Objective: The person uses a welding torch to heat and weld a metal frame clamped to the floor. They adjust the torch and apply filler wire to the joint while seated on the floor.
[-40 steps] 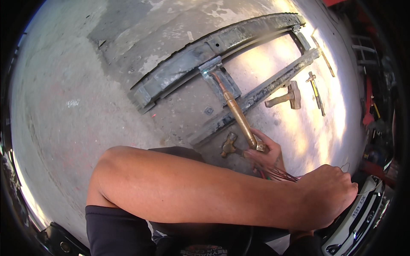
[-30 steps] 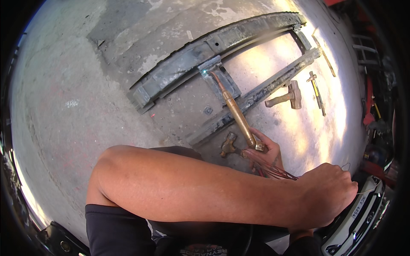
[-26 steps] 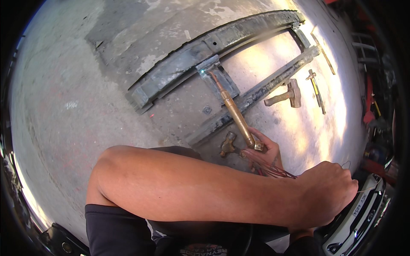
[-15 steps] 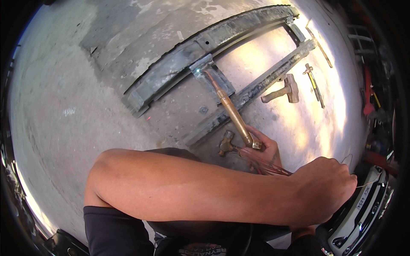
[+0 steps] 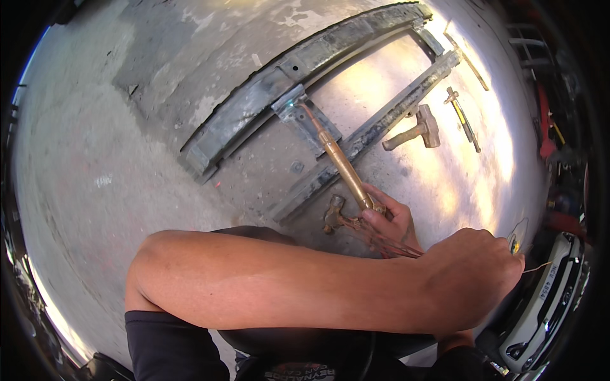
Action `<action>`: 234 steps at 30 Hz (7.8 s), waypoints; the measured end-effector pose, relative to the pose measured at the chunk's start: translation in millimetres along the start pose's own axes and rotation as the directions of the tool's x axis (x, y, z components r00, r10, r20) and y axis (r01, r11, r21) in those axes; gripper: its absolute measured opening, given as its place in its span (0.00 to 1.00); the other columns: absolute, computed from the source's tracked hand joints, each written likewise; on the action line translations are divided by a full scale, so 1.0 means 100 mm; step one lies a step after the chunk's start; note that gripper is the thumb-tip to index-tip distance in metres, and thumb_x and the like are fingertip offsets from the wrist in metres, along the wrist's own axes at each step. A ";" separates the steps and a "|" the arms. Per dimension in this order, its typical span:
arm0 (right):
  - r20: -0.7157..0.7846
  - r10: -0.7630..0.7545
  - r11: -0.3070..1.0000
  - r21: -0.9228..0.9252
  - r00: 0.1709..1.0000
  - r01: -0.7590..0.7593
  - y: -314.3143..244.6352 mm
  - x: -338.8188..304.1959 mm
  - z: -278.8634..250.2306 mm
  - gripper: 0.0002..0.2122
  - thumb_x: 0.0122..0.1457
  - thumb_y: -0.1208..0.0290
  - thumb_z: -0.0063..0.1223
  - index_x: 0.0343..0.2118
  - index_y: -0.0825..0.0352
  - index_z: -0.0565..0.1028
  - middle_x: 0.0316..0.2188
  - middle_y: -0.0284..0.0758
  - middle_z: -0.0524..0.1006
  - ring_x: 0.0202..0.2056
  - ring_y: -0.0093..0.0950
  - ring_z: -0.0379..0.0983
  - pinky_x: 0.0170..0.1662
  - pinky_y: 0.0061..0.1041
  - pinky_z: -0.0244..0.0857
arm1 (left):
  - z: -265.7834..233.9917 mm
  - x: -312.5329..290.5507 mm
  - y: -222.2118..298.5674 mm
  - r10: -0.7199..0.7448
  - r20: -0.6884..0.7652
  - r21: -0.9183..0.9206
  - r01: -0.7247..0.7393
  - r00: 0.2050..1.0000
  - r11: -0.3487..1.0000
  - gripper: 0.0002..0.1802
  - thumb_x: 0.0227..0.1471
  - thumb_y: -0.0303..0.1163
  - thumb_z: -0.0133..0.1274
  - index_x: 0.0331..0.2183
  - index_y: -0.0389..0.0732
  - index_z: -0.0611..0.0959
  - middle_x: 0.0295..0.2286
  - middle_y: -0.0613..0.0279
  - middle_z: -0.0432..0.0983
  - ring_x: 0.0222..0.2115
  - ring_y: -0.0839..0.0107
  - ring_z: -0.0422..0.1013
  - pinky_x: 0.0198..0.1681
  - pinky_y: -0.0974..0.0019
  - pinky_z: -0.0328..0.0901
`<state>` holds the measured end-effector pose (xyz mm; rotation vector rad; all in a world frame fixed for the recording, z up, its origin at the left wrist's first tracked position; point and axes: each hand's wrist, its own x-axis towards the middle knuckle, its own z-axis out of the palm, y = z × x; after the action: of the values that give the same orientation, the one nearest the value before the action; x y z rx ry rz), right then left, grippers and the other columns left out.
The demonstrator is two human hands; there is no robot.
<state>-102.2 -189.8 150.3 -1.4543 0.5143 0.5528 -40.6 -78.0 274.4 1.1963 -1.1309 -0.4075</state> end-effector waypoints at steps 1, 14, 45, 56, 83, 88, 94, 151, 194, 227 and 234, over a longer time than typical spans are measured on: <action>0.001 -0.023 1.000 -0.008 1.000 0.023 0.00 0.01 0.00 0.26 0.62 0.73 0.56 0.64 0.69 0.67 0.31 0.28 0.78 0.27 0.15 0.71 0.30 0.18 0.66 | 0.00 0.00 0.00 -0.011 0.008 0.008 0.010 1.000 1.000 0.20 0.40 0.26 0.63 0.35 0.26 0.76 0.23 0.41 0.77 0.27 0.43 0.77 0.32 0.48 0.70; -0.020 -0.081 0.984 -0.160 0.997 0.077 0.07 0.07 -0.04 0.26 0.62 0.72 0.55 0.64 0.69 0.68 0.33 0.32 0.79 0.34 0.18 0.73 0.38 0.19 0.67 | -0.05 0.00 -0.01 -0.013 0.032 0.021 0.012 0.999 1.000 0.13 0.41 0.23 0.61 0.30 0.27 0.76 0.21 0.38 0.76 0.24 0.41 0.77 0.29 0.47 0.70; 0.031 -0.200 0.953 -0.225 0.979 0.201 0.25 0.18 -0.18 0.25 0.65 0.70 0.55 0.64 0.70 0.67 0.34 0.32 0.79 0.30 0.15 0.73 0.32 0.19 0.68 | -0.02 0.02 0.01 -0.120 0.147 0.124 0.102 0.982 0.987 0.12 0.37 0.22 0.60 0.30 0.31 0.79 0.25 0.41 0.80 0.29 0.47 0.80 0.33 0.54 0.74; -0.007 -0.155 0.981 -0.123 0.988 0.153 0.17 0.16 -0.12 0.25 0.64 0.71 0.55 0.64 0.71 0.67 0.33 0.32 0.79 0.26 0.16 0.73 0.27 0.19 0.66 | -0.02 0.01 0.03 -0.183 0.205 0.168 0.150 0.962 0.974 0.14 0.41 0.24 0.60 0.33 0.30 0.78 0.26 0.41 0.79 0.31 0.44 0.80 0.36 0.51 0.74; 0.134 -0.085 0.991 -0.094 0.987 0.098 0.05 0.04 -0.20 0.27 0.67 0.69 0.54 0.67 0.65 0.63 0.40 0.30 0.77 0.41 0.15 0.70 0.44 0.19 0.65 | -0.10 0.12 0.09 -0.320 0.358 0.213 0.257 0.877 0.943 0.12 0.60 0.33 0.53 0.39 0.34 0.75 0.29 0.43 0.78 0.33 0.40 0.76 0.38 0.45 0.66; 0.063 -0.053 0.990 -0.126 0.997 0.061 0.13 0.07 -0.16 0.28 0.62 0.72 0.57 0.65 0.66 0.67 0.36 0.30 0.81 0.33 0.15 0.73 0.33 0.18 0.66 | -0.04 0.06 0.09 -0.324 0.328 0.220 0.262 0.887 0.940 0.11 0.59 0.32 0.54 0.38 0.34 0.76 0.27 0.39 0.78 0.33 0.36 0.75 0.40 0.39 0.64; -0.013 -0.157 0.988 0.003 0.988 0.157 0.35 0.13 -0.10 0.25 0.59 0.75 0.55 0.60 0.76 0.71 0.36 0.34 0.81 0.35 0.19 0.77 0.35 0.21 0.71 | 0.06 -0.02 0.06 -0.189 0.208 0.211 0.145 0.960 0.967 0.14 0.44 0.24 0.58 0.36 0.29 0.77 0.24 0.41 0.79 0.30 0.44 0.79 0.34 0.49 0.72; 0.035 -0.039 0.994 -0.101 0.999 0.042 0.21 0.12 -0.13 0.30 0.54 0.81 0.62 0.62 0.71 0.69 0.38 0.31 0.80 0.39 0.18 0.75 0.41 0.18 0.67 | 0.00 0.01 0.06 -0.198 0.201 0.226 0.151 0.959 0.962 0.13 0.40 0.22 0.58 0.32 0.28 0.78 0.26 0.40 0.80 0.31 0.45 0.80 0.35 0.51 0.74; -0.041 -0.164 0.982 -0.101 0.986 0.159 0.25 0.28 -0.20 0.30 0.56 0.81 0.62 0.63 0.68 0.68 0.27 0.31 0.76 0.19 0.20 0.73 0.19 0.20 0.67 | -0.02 -0.01 0.05 -0.216 0.253 0.230 0.158 0.943 0.960 0.16 0.43 0.25 0.57 0.36 0.27 0.78 0.25 0.40 0.79 0.30 0.44 0.79 0.34 0.49 0.72; -0.077 -0.049 0.999 0.010 0.996 0.050 0.10 0.23 -0.25 0.27 0.61 0.69 0.61 0.63 0.67 0.69 0.38 0.35 0.79 0.38 0.21 0.74 0.41 0.25 0.67 | -0.06 0.03 0.02 -0.169 0.351 0.302 0.059 0.921 0.951 0.16 0.43 0.25 0.57 0.36 0.28 0.77 0.24 0.41 0.77 0.28 0.43 0.78 0.33 0.46 0.71; -0.062 -0.112 0.993 -0.034 0.992 0.110 0.15 0.25 -0.25 0.26 0.65 0.67 0.55 0.65 0.68 0.66 0.33 0.38 0.78 0.19 0.20 0.74 0.18 0.20 0.66 | -0.05 0.03 0.02 -0.163 0.346 0.308 0.052 0.924 0.950 0.16 0.43 0.25 0.56 0.37 0.27 0.77 0.24 0.41 0.77 0.28 0.43 0.77 0.33 0.46 0.70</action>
<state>-92.1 -213.5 121.1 -1.5235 0.4733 0.4290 -35.1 -77.0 278.0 1.4895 -1.4913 -0.5811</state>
